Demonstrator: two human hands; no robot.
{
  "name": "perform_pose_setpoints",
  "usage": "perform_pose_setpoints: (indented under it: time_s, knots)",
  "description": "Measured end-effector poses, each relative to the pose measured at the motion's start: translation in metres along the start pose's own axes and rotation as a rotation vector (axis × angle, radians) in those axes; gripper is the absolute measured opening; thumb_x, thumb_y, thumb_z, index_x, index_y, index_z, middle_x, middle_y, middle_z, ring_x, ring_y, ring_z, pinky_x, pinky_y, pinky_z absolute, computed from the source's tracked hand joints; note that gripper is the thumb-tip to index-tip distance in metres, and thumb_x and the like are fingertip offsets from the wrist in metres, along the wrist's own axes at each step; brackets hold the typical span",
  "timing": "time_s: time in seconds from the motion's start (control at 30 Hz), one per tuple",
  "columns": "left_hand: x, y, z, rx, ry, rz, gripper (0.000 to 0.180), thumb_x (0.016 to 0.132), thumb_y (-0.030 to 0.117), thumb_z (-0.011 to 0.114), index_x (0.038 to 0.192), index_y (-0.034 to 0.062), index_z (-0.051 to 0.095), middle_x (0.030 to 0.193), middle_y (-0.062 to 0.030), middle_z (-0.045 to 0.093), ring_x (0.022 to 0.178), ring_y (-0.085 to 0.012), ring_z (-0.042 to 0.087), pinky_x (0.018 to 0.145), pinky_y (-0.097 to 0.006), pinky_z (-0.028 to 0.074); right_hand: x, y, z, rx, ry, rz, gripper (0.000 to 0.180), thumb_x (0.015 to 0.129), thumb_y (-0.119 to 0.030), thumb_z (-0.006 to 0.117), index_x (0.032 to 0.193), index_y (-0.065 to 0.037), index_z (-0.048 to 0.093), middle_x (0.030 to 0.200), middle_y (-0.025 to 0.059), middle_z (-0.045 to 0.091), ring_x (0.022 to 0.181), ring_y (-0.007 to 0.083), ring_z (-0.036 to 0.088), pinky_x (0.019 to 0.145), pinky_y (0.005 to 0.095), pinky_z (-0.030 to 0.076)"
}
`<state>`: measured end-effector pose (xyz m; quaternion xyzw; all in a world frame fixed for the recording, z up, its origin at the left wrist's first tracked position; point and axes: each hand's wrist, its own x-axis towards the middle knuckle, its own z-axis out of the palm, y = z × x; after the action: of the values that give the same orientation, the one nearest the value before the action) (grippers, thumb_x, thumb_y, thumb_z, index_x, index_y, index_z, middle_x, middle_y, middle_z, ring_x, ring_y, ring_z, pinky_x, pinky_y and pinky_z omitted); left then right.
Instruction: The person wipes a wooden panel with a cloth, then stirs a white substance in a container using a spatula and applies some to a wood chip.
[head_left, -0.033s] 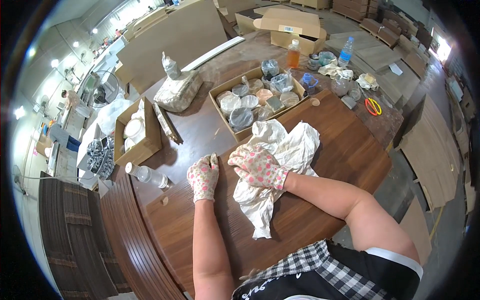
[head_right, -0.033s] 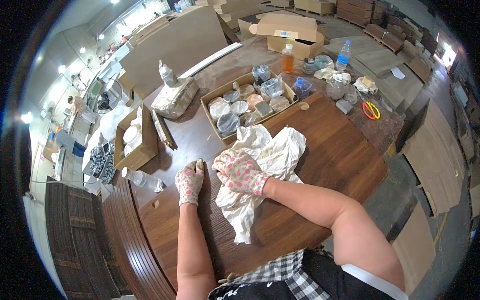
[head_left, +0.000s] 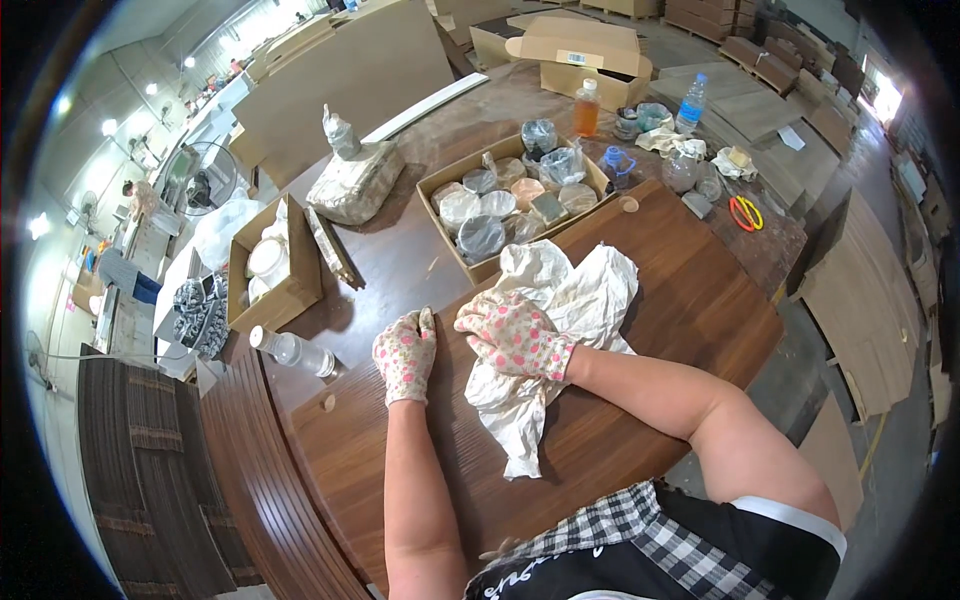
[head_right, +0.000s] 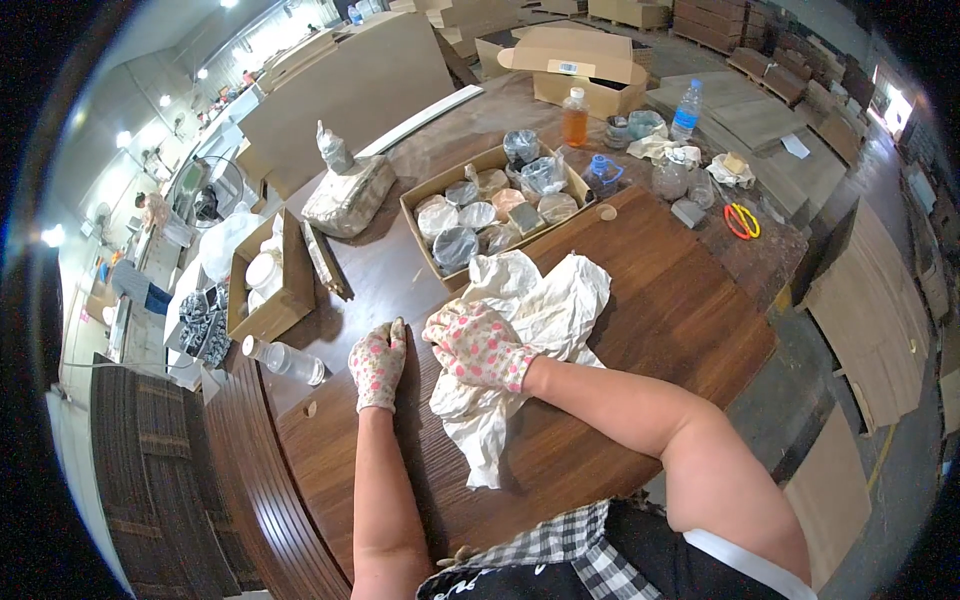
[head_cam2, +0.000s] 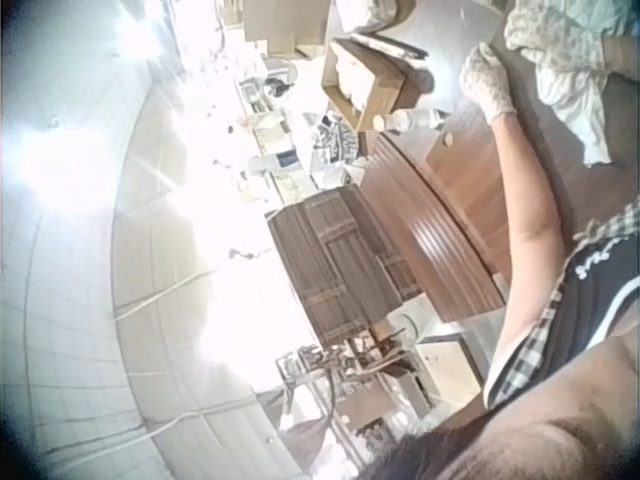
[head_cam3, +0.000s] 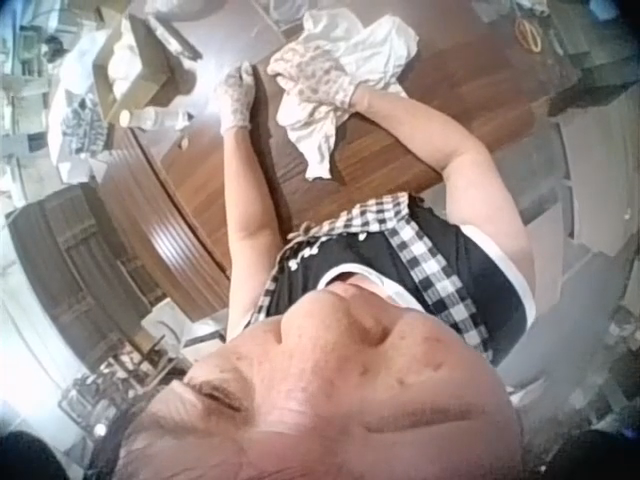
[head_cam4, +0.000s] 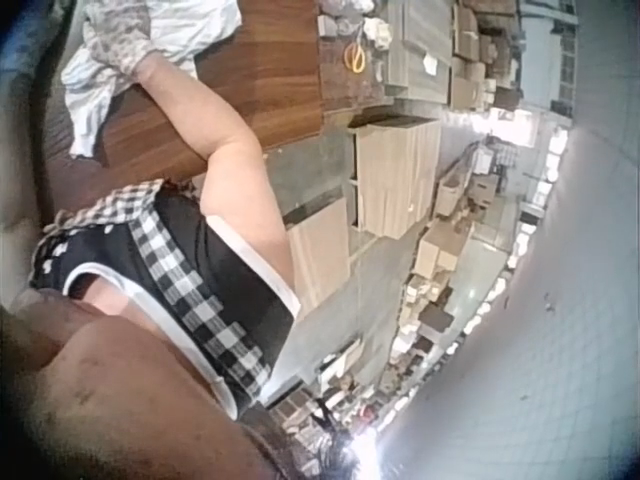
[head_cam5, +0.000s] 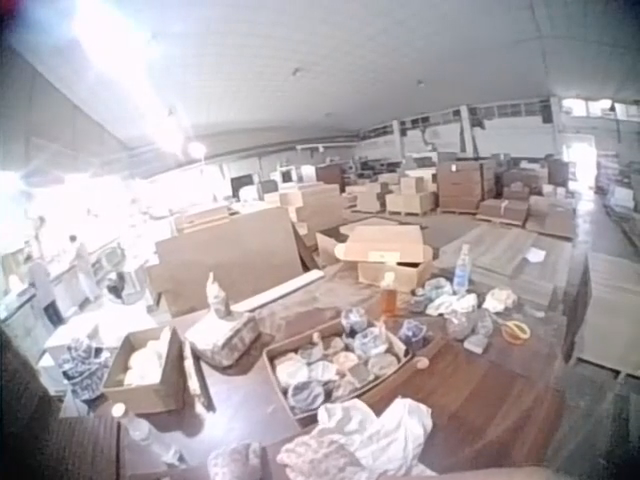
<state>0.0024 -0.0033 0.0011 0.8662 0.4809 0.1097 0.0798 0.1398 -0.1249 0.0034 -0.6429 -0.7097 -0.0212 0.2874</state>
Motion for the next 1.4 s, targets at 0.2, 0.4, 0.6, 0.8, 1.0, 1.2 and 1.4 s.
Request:
perform_pose_setpoints:
  time_s: [0.2,0.4,0.6,0.8,1.0,1.2,1.4]
  knots:
    - [0.001,0.001,-0.001,0.009,0.001,-0.015,0.039,0.091,0.040,0.041,0.089,0.0122,0.068,0.082,-0.0136,0.065,0.081,-0.0313,0.061,0.075,-0.041,0.046,-0.013,0.008,0.019,-0.033,0.019,-0.250,0.028,0.074,-0.019,0.059,0.101,-0.010,0.064,0.106,0.0029,0.060,0.086,0.0230,0.061,0.073,0.0347,0.050]
    - [0.000,-0.001,0.003,-0.033,0.043,-0.004,0.035,0.089,0.038,0.045,0.088,0.0121,0.068,0.083,-0.0137,0.065,0.081,-0.0321,0.061,0.075,-0.042,0.046,-0.009,-0.021,0.006,0.779,-0.300,-0.273,0.026,0.088,-0.017,0.051,0.111,-0.007,0.056,0.103,0.0112,0.060,0.093,0.0262,0.058,0.078,0.0383,0.048]
    - [0.002,0.001,0.004,0.030,0.021,0.013,0.035,0.089,0.036,0.044,0.090,0.0094,0.067,0.086,-0.0156,0.065,0.082,-0.0336,0.061,0.075,-0.043,0.046,-0.017,-0.003,0.025,0.305,0.089,-0.682,0.041,0.081,-0.010,0.046,0.122,-0.008,0.049,0.127,0.0093,0.049,0.107,0.0242,0.053,0.084,0.0381,0.045]
    - [0.000,-0.006,0.005,-0.064,0.028,0.020,0.038,0.090,0.038,0.045,0.087,0.0079,0.067,0.083,-0.0162,0.064,0.080,-0.0341,0.060,0.072,-0.042,0.046,-0.010,-0.007,0.043,0.397,0.224,-0.617,0.035,0.077,-0.008,0.053,0.112,-0.004,0.056,0.100,0.0126,0.060,0.086,0.0268,0.058,0.070,0.0361,0.049]
    - [0.009,-0.010,0.014,-0.045,0.006,-0.036,0.040,0.091,0.041,0.041,0.092,0.0100,0.067,0.087,-0.0161,0.064,0.084,-0.0348,0.060,0.074,-0.043,0.045,-0.007,-0.021,0.004,0.493,0.017,-0.313,0.027,0.082,-0.021,0.058,0.103,-0.006,0.060,0.086,0.0122,0.060,0.080,0.0284,0.058,0.068,0.0370,0.046]
    - [0.011,-0.009,0.016,-0.204,0.058,-0.026,0.036,0.089,0.040,0.046,0.096,0.0112,0.067,0.089,-0.0152,0.065,0.084,-0.0337,0.061,0.073,-0.041,0.047,-0.007,-0.027,0.006,0.271,0.089,-0.327,0.029,0.085,-0.025,0.053,0.108,-0.008,0.059,0.098,0.0122,0.058,0.102,0.0288,0.052,0.088,0.0405,0.039]
    - [0.021,-0.052,0.026,-1.195,0.233,0.133,0.026,0.092,0.019,0.051,0.105,-0.0017,0.061,0.093,-0.0106,0.065,0.084,-0.0175,0.061,0.080,-0.030,0.047,-0.004,-0.038,0.013,0.176,-0.091,-0.229,0.036,0.089,-0.029,0.045,0.112,-0.003,0.055,0.107,0.0164,0.056,0.102,0.0310,0.053,0.088,0.0419,0.041]
